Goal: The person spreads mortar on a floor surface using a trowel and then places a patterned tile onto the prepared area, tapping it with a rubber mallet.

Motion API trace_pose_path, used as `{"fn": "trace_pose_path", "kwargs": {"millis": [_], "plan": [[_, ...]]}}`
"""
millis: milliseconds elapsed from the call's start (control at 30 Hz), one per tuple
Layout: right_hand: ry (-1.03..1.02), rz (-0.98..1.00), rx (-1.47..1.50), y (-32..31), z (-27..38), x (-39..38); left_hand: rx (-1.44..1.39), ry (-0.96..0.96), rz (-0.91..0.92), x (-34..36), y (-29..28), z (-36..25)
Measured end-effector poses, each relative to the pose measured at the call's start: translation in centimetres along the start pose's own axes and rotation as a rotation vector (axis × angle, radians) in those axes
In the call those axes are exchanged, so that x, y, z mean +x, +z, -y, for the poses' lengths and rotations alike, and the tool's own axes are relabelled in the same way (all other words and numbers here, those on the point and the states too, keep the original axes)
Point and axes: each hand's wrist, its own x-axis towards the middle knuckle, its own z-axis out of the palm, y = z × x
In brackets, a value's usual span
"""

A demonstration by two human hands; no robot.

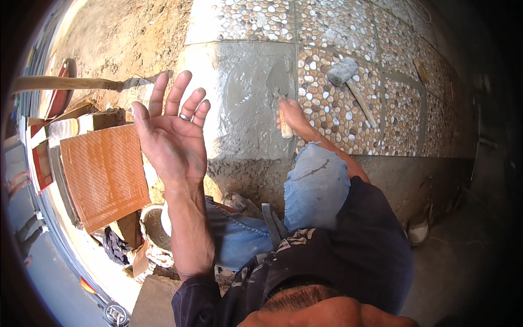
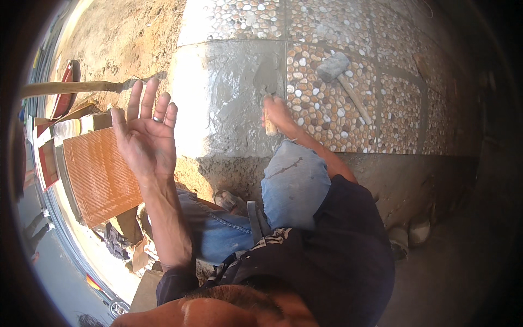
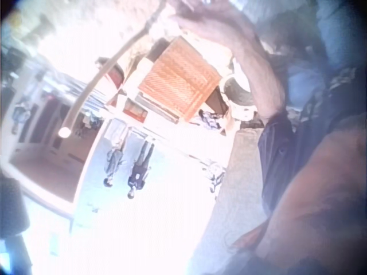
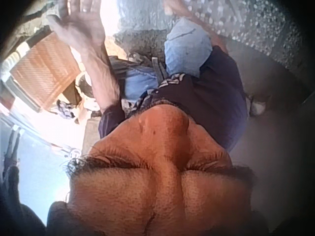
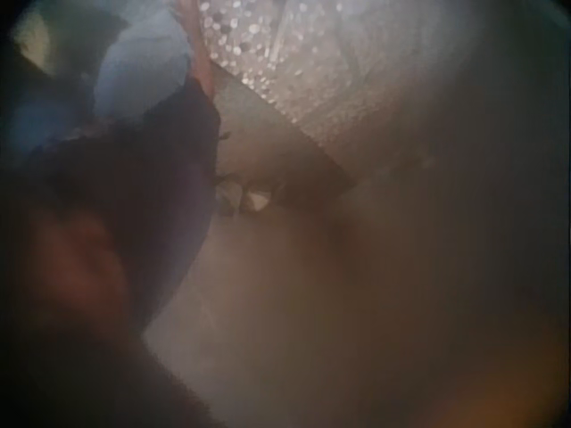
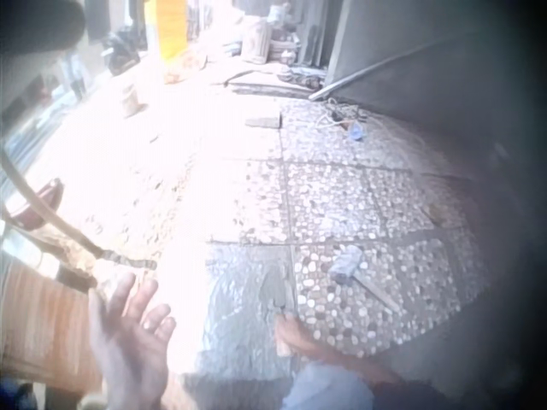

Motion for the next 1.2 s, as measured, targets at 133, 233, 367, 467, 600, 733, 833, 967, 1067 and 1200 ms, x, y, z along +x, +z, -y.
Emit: {"fn": "trace_pose_path", "kwargs": {"millis": [133,233,367,467,600,733,833,967,1067,1200], "plan": [[-0.173,0.085,-0.545,-1.2,0.4,-1.2,-0.011,0.006,0.008,-0.3,-0.2,-0.4],[-0.241,-0.028,-0.564,-2.2,-1.9,1.3,-0.023,-0.006,0.025,-0.2,0.0,0.1],[-0.108,-0.044,-0.331,-0.2,0.1,1.4,-0.025,0.005,0.023,-0.3,0.1,-0.1],[-0.095,-0.104,-0.194,1.1,-0.2,1.7,-0.015,0.004,0.007,-0.4,0.1,-0.2],[-0.055,-0.050,-0.339,1.3,0.0,0.1,0.005,0.016,-0.075,-0.5,0.7,-0.3],[-0.460,-0.087,-0.882,0.6,-3.0,1.9,0.009,0.010,-0.072,-0.3,0.7,-0.1],[-0.246,-0.104,-0.701,0.6,-1.9,3.2,0.002,0.005,-0.054,-0.3,0.7,0.0],[-0.084,-0.057,-0.430,1.3,0.5,1.4,0.003,0.013,-0.070,-0.4,0.5,-0.2],[-0.094,-0.088,-0.299,1.6,0.3,1.3,-0.007,0.010,-0.066,-0.4,0.6,-0.2],[-0.073,-0.091,-0.107,1.7,-1.1,2.4,-0.003,0.014,-0.062,-0.3,0.6,-0.2]]}}
